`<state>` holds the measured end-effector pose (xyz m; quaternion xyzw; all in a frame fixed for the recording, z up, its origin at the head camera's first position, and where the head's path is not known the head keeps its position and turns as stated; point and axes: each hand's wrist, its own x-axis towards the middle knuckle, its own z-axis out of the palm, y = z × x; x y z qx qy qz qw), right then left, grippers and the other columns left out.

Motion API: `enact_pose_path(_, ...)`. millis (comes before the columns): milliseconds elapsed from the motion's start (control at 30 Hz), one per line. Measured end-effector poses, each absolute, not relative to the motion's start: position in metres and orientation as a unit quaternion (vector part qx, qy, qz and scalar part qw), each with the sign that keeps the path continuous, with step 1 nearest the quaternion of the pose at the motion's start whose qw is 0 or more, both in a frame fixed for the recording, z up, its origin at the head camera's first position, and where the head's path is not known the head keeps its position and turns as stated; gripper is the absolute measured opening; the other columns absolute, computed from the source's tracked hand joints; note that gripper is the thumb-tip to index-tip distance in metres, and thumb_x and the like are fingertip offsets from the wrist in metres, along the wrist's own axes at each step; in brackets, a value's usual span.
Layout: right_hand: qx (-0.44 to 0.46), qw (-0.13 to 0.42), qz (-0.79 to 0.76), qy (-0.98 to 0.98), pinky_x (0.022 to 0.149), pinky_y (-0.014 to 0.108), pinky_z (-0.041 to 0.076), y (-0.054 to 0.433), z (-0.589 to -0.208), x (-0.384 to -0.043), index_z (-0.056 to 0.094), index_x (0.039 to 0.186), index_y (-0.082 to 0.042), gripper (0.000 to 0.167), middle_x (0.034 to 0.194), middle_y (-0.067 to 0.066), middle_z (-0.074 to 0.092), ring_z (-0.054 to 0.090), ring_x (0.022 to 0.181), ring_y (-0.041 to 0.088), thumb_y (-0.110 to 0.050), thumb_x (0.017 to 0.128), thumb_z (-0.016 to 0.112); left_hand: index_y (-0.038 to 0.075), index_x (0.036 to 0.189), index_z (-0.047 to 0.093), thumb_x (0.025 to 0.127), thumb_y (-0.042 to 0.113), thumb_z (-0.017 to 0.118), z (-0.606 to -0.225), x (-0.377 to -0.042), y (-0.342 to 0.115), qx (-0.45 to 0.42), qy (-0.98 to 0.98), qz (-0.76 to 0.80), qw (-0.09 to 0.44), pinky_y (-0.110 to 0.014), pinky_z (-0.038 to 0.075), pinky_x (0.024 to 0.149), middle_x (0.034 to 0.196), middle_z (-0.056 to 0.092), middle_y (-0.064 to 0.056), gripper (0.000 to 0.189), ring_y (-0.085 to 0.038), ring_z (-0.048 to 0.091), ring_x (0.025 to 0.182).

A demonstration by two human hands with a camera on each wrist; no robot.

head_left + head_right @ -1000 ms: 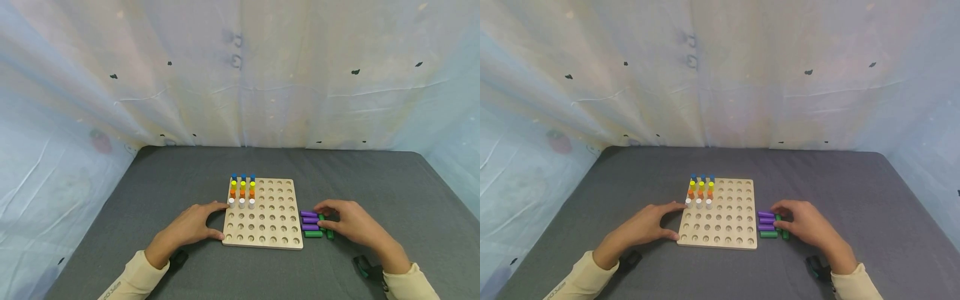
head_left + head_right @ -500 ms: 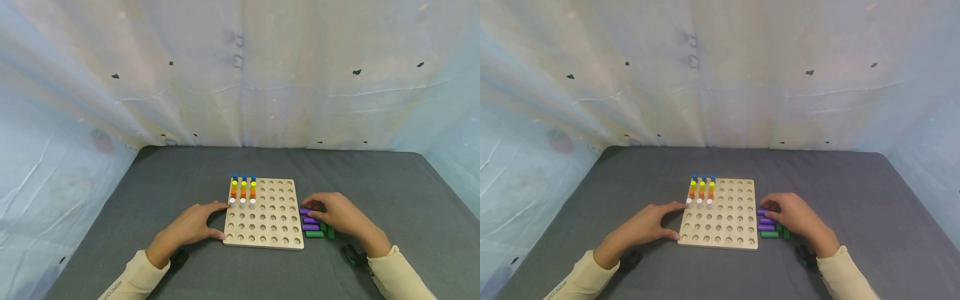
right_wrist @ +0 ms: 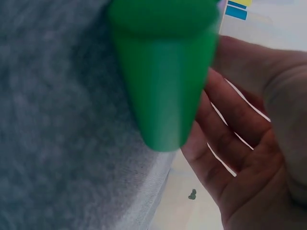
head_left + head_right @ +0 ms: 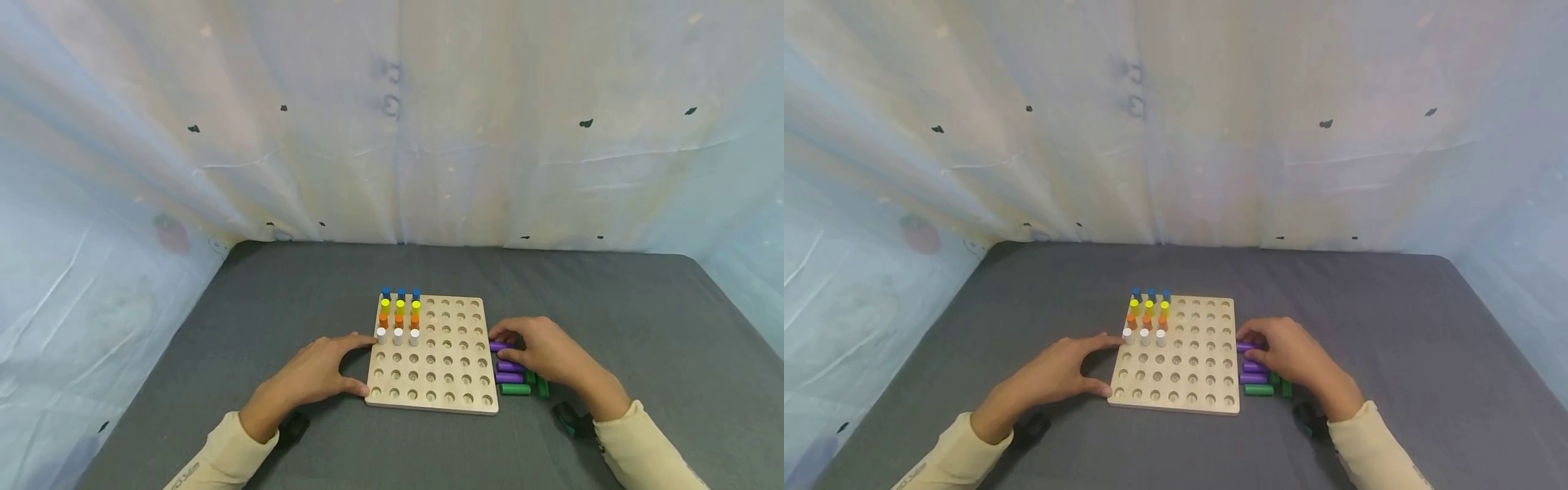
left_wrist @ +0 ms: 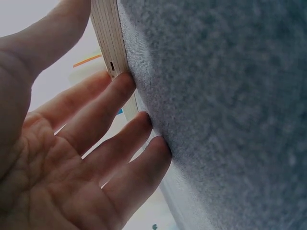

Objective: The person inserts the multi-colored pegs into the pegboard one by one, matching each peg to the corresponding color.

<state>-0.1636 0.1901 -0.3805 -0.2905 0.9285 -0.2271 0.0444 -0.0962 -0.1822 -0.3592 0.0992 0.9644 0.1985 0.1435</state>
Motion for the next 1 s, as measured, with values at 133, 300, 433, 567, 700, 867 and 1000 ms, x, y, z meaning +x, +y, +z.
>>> enact_pose_path(133,-0.292,0.035,-0.226,0.929,0.077,0.035,0.053,0.1921,-0.3797,-0.1637,0.072,0.108,-0.019,0.022,0.092,-0.012,0.070,0.065,0.086,0.005,-0.014,0.087,0.077,0.033,0.142,0.055,0.070,0.044,0.087,-0.3590,-0.0963,-0.1819,0.103,0.964,0.200,0.144,-0.059,0.042,0.107,0.151,0.050,-0.014,0.079,-0.035,0.049,0.138)
enact_pose_path(300,-0.304,0.011,-0.236,0.923,0.077,0.035,0.054,0.1935,-0.3799,-0.1641,0.071,0.111,-0.017,0.024,0.096,-0.008,0.071,0.065,0.086,0.007,-0.013,0.088,0.076,0.033,0.142,0.056,0.070,0.044,0.087,-0.3579,-0.0959,-0.1825,0.102,0.964,0.198,0.143,-0.059,0.042,0.106,0.150,0.051,-0.012,0.079,-0.034,0.049,0.138)
enact_pose_path(433,-0.308,-0.007,-0.242,0.920,0.075,0.033,0.053,0.1935,-0.3805,-0.1635,0.070,0.114,-0.015,0.028,0.097,-0.007,0.070,0.064,0.086,0.008,-0.010,0.087,0.076,0.033,0.142,0.055,0.070,0.044,0.087,-0.3566,-0.0962,-0.1821,0.098,0.965,0.192,0.146,-0.059,0.042,0.107,0.150,0.051,-0.012,0.079,-0.034,0.049,0.138)
enact_pose_path(567,-0.301,-0.014,-0.245,0.921,0.075,0.034,0.054,0.1917,-0.3808,-0.1632,0.069,0.116,-0.015,0.030,0.099,-0.005,0.069,0.064,0.087,0.009,-0.010,0.088,0.075,0.034,0.142,0.055,0.070,0.045,0.087,-0.3561,-0.0967,-0.1817,0.098,0.965,0.190,0.150,-0.060,0.041,0.107,0.150,0.050,-0.012,0.079,-0.034,0.049,0.138)
enact_pose_path(700,-0.293,-0.009,-0.251,0.922,0.078,0.038,0.056,0.1894,-0.3799,-0.1641,0.069,0.116,-0.015,0.028,0.103,-0.003,0.071,0.066,0.090,0.012,-0.011,0.089,0.074,0.034,0.142,0.055,0.070,0.045,0.087,-0.3554,-0.0966,-0.1817,0.097,0.967,0.186,0.147,-0.060,0.040,0.107,0.150,0.050,-0.013,0.079,-0.034,0.049,0.138)
enact_pose_path(867,-0.279,-0.001,-0.251,0.927,0.081,0.041,0.057,0.1886,-0.3793,-0.1648,0.069,0.115,-0.017,0.025,0.103,-0.003,0.072,0.068,0.092,0.013,-0.014,0.091,0.073,0.028,0.140,0.058,0.070,0.042,0.088,-0.3546,-0.0951,-0.1794,0.115,0.970,0.177,0.122,-0.056,0.043,0.106,0.145,0.057,-0.011,0.078,-0.033,0.054,0.134)
enact_pose_path(1000,-0.273,0.007,-0.255,0.928,0.081,0.041,0.057,0.1891,-0.3783,-0.1647,0.069,0.114,-0.018,0.024,0.102,-0.004,0.073,0.069,0.093,0.013,-0.016,0.091,0.073,0.025,0.138,0.061,0.068,0.042,0.089,-0.3550,-0.0941,-0.1777,0.125,0.972,0.170,0.105,-0.053,0.046,0.104,0.138,0.063,-0.006,0.078,-0.029,0.057,0.129)
